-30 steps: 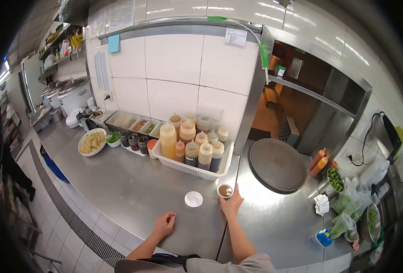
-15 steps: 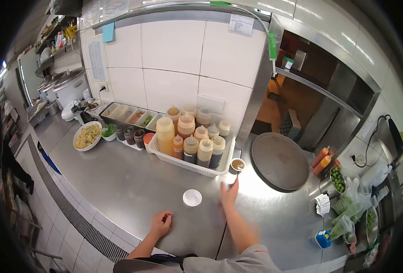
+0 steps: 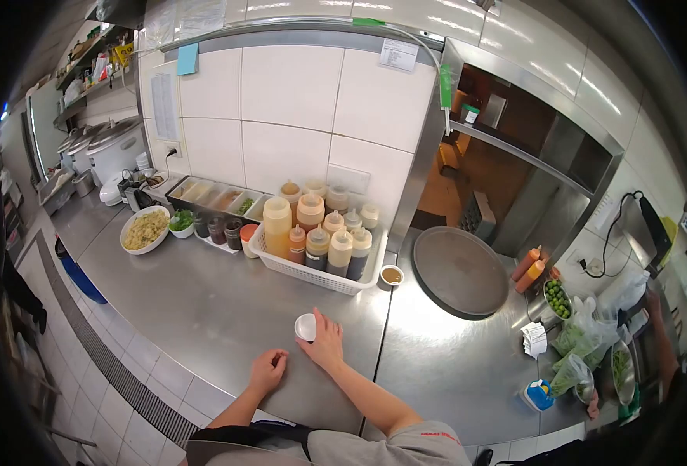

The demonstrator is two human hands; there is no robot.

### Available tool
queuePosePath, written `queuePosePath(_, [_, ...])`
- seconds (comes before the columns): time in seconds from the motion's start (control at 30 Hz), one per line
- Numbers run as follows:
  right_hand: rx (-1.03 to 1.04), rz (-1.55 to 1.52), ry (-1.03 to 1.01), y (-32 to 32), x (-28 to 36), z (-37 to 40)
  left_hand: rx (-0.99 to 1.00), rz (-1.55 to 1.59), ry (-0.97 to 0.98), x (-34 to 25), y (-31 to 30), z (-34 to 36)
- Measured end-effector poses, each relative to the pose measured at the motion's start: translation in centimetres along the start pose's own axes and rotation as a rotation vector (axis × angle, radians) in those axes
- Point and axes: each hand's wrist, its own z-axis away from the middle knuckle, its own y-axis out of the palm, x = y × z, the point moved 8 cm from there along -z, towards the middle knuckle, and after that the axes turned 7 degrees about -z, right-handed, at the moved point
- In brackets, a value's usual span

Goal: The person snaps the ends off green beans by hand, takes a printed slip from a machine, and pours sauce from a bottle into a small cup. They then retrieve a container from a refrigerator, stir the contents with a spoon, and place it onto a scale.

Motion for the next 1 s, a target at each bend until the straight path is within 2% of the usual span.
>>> queuePosePath(0.1, [-0.049,-0.07,0.004,0.7,-1.4,-0.4,0.035,0.02,-0.042,0.0,-0.2,0.2])
queuePosePath(0.17, [-0.211,-0.18,0.037,0.4,-3.1,-0.6,0.039,0.045,-0.064,0.3,-0.3,0.4])
queuePosePath(0.2, [-0.189,-0.174,0.03,0.4,-2.7,-0.5,0.043,0.063,-0.081,0.5,-0.3,0.5])
queuePosePath(0.23, [-0.229,-0.004,0.099,-0.3,-2.2,-0.5,0.022,0.073,-0.104,0.9,-0.5,0.5])
queuePosePath(0.27, [-0.259,0.165,0.151,-0.7,-1.4,-0.4,0.044,0.045,-0.036,0.6,-0.4,0.5])
queuePosePath(0.3, [-0.283,0.181,0.134,-0.9,-0.9,-0.1,0.053,0.01,0.02,0.7,-0.8,0.7])
queuePosePath(0.33, [-0.299,0.189,0.109,-1.1,-0.5,0.1,0.052,-0.012,0.064,0.6,-1.3,1.0])
queuePosePath(0.37, [-0.327,0.205,-0.003,-1.1,0.7,0.7,0.049,-0.038,0.1,0.5,-1.8,1.2])
queuePosePath(0.4, [-0.329,0.104,-0.133,-1.2,2.5,1.5,-0.011,-0.042,0.034,1.2,-3.0,1.5])
queuePosePath(0.47, [-0.187,0.087,-0.268,0.7,6.1,3.3,0.052,0.034,0.072,1.8,-4.2,2.2])
queuePosePath(0.5, [-0.126,0.082,-0.324,2.0,7.6,3.7,0.005,0.03,0.028,3.3,-5.5,2.7])
queuePosePath(0.57, [-0.026,0.006,-0.426,5.0,10.9,4.0,0.046,0.278,-0.099,6.2,-6.5,3.4])
queuePosePath(0.6, [0.031,-0.052,-0.485,6.6,12.5,4.4,0.021,0.284,-0.116,7.1,-8.1,3.8])
queuePosePath(0.67, [0.111,-0.073,-0.52,9.9,16.0,4.4,-0.044,0.264,-0.381,10.4,-13.2,5.5])
queuePosePath(0.73, [0.184,-0.086,-0.54,13.5,19.7,3.8,-0.086,0.394,-0.524,13.4,-18.9,7.6])
queuePosePath(0.8, [0.258,-0.154,-0.582,17.1,23.3,2.9,-0.256,0.574,-0.553,15.2,-25.6,10.4])
queuePosePath(1.0, [0.266,-0.168,-0.462,29.2,30.5,-3.0,-0.724,0.505,-0.69,22.1,-44.8,21.6])
